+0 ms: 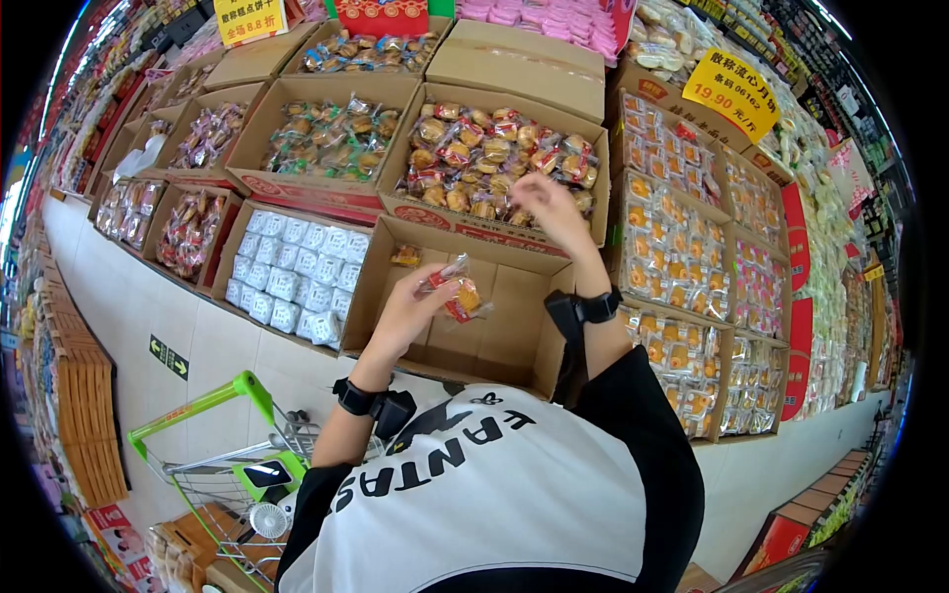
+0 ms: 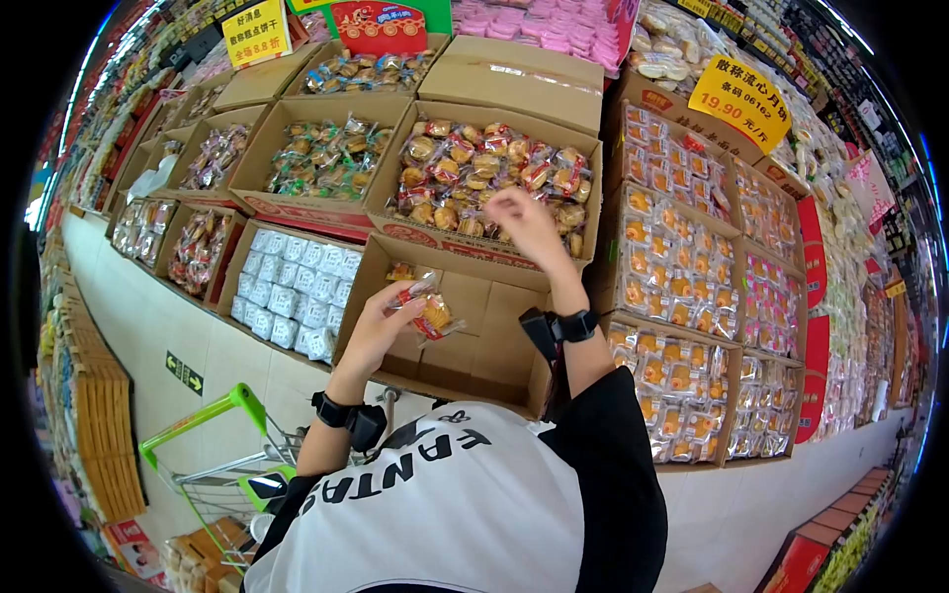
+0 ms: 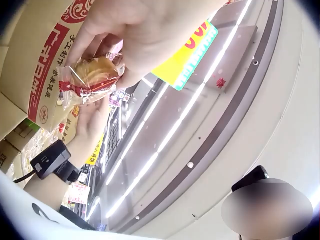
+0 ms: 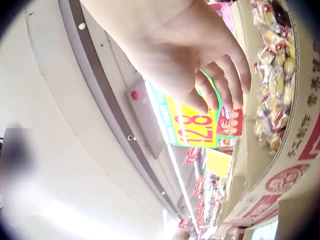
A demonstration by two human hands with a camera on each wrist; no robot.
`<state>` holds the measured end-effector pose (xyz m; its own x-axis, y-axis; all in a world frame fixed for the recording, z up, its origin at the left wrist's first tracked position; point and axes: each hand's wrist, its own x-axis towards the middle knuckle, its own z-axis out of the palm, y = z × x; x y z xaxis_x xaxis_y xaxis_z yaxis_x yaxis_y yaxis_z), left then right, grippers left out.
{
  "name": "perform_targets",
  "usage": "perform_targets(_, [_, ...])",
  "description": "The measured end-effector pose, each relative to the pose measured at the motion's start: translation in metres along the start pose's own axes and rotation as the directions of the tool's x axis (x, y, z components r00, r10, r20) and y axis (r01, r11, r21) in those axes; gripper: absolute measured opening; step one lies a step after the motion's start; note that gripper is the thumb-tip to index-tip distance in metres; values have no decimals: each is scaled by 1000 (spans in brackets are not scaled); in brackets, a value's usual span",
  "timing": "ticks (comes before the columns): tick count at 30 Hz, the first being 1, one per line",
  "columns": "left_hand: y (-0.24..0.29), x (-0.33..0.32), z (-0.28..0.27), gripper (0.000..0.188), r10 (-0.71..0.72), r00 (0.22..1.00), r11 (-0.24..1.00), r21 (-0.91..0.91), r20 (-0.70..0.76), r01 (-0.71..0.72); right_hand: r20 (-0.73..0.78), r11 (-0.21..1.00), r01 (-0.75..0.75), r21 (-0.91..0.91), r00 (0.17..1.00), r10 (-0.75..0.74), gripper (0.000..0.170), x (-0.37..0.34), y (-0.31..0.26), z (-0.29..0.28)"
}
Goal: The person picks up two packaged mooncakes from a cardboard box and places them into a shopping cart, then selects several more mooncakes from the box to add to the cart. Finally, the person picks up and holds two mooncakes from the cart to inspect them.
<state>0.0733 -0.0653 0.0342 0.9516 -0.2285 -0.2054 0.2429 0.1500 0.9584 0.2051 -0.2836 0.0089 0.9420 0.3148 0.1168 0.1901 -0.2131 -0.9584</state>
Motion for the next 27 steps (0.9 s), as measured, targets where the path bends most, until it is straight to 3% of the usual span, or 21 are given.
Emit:
perform_targets(3, [0,1,-2,26,-15,1000,1000,-14,-25,14,-300,985,-38,-167,954,-14,20,17,35,-26])
perform_targets(4, [-1,2,-3,26,-23,999,1000,-2,-44,23,-298,985,-36,-168,954,-16,20,23,55,-34])
perform_targets(6, [-1,3,-3,26,-26,998,1000,-3,-52,26,-535,942,-26,-335,828,-167,27,34,89,-51])
perform_targets(7, [-1,3,-3,26,-33,998,999,-3,-60,33,-533,942,-25,-334,830,-167,27,35,90,-59])
perform_targets(9, [-2,4,-3,25,-25,997,1000,-13,-71,24,-502,888,-251,-386,865,26,30,38,92,-69])
perform_targets(13, [-6,4,-6,26,-36,995,999,-10,-90,35,-476,796,-234,-559,876,-77,45,41,108,-72])
perform_targets(17, [-7,5,-8,26,-35,995,999,-15,-95,34,-484,838,-222,-499,873,-57,47,44,121,-69])
perform_targets(22, [-6,3,-8,26,-28,994,999,-27,-102,25,-456,789,-383,-481,878,148,45,44,96,-65])
perform_targets(27, [-12,3,-10,25,-24,994,999,-32,-103,21,-432,847,-364,-388,883,182,44,46,103,-65])
